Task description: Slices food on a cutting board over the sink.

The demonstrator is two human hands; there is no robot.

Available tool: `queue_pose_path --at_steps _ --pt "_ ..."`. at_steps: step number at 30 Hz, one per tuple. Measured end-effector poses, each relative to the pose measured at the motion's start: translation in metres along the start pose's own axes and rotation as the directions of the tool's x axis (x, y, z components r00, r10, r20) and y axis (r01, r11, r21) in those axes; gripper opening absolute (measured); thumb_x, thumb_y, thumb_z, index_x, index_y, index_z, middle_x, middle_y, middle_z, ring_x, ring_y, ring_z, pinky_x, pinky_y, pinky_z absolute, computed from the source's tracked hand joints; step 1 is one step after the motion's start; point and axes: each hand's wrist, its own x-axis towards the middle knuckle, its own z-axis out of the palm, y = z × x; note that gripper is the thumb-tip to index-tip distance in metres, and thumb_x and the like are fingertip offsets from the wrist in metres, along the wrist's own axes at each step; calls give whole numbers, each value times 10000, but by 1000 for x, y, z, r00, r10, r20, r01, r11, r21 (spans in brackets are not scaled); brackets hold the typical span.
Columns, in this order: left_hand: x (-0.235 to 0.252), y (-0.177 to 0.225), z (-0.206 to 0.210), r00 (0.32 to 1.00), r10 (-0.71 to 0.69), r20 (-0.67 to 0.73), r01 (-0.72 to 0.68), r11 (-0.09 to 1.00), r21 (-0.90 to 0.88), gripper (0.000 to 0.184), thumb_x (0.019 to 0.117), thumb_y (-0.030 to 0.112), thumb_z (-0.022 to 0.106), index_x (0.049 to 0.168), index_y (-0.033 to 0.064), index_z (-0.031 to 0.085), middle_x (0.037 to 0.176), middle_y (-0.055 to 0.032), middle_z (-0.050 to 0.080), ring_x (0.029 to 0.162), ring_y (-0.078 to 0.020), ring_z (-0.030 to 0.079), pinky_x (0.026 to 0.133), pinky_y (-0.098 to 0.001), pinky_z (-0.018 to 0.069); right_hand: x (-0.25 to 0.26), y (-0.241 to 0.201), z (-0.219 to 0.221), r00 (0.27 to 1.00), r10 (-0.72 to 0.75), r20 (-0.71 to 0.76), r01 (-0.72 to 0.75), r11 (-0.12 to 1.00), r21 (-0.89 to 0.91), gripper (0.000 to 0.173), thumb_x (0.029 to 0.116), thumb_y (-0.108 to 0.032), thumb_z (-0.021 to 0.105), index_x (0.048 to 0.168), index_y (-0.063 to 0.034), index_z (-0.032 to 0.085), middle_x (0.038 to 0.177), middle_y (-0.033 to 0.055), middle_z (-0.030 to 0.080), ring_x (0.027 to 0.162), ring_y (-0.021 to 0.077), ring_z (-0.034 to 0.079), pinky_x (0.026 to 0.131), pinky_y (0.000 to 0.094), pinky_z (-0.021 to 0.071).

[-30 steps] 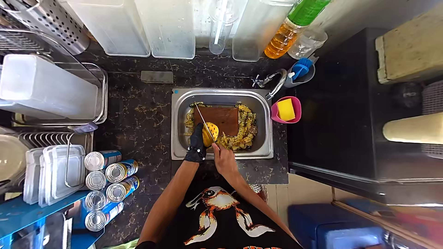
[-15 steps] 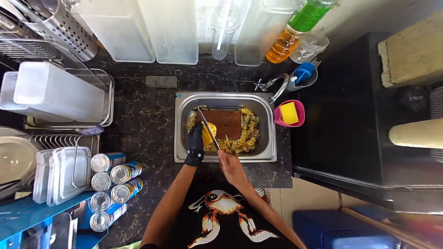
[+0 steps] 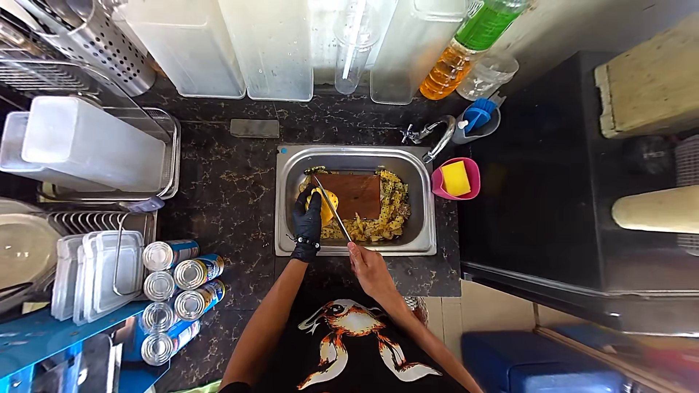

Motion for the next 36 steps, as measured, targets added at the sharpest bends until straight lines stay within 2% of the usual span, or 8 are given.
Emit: queue_pose_path --at_steps 5,13,20,24,29,31,33,36 --pt "1 -7 -4 990 144 1 -144 988 52 363 1008 142 585 1343 6 618 1358 -130 634 1226 -154 610 1050 -332 492 -12 1 -2 1000 16 -13 -17 999 -39 636 1089 -555 286 814 -107 644 637 10 527 609 177 566 608 416 475" --pt "4 -14 -5 970 242 30 -243 952 186 399 964 173 647 1343 49 637 1347 -116 647 1222 -170 619 1048 -359 503 -21 5 -8 999 35 -14 -35 999 -31 634 1091 -551 288 810 -109 646 634 8 531 605 174 566 608 414 478" --pt "4 -15 -3 973 228 39 -231 954 193 397 961 161 649 1340 45 636 1341 -117 648 1203 -164 625 1024 -346 512 -18 5 -8 997 73 6 -73 997 -30 630 1091 -552 286 815 -112 643 643 9 535 617 176 572 621 416 481" --pt "4 -22 -3 949 313 40 -314 923 222 405 944 141 660 1331 23 636 1337 -140 647 1226 -177 617 1055 -343 495 -20 4 -7 994 110 30 -108 993 -52 637 1093 -552 274 834 -103 644 659 18 542 632 188 579 632 429 483" --pt "-9 -29 6 930 366 17 -358 895 265 402 940 129 668 1329 32 641 1331 -130 657 1220 -181 626 1049 -351 507 -6 -13 1 995 93 -40 -97 988 -121 643 1100 -523 264 870 -66 652 666 50 549 647 221 596 628 444 492" --pt "-18 -33 11 936 351 0 -338 900 275 399 947 115 671 1340 53 639 1341 -116 647 1210 -182 626 1034 -368 514 8 -22 0 995 83 -58 -90 987 -133 635 1103 -503 276 902 -44 666 696 77 580 698 248 625 672 468 507" --pt "-22 -40 11 934 358 1 -348 907 237 406 947 109 657 1349 60 633 1366 -101 636 1227 -173 616 1043 -364 511 17 -22 -1 998 53 -38 -55 997 -47 620 1104 -500 278 876 -66 656 692 45 561 672 207 600 660 432 499" --pt "-19 -40 7 931 363 39 -365 926 97 399 944 82 601 1337 20 625 1370 -113 630 1246 -175 602 1061 -354 497 10 -21 -9 999 -26 -26 31 975 219 593 1104 -491 273 806 -97 602 612 -14 499 523 127 509 514 339 455"
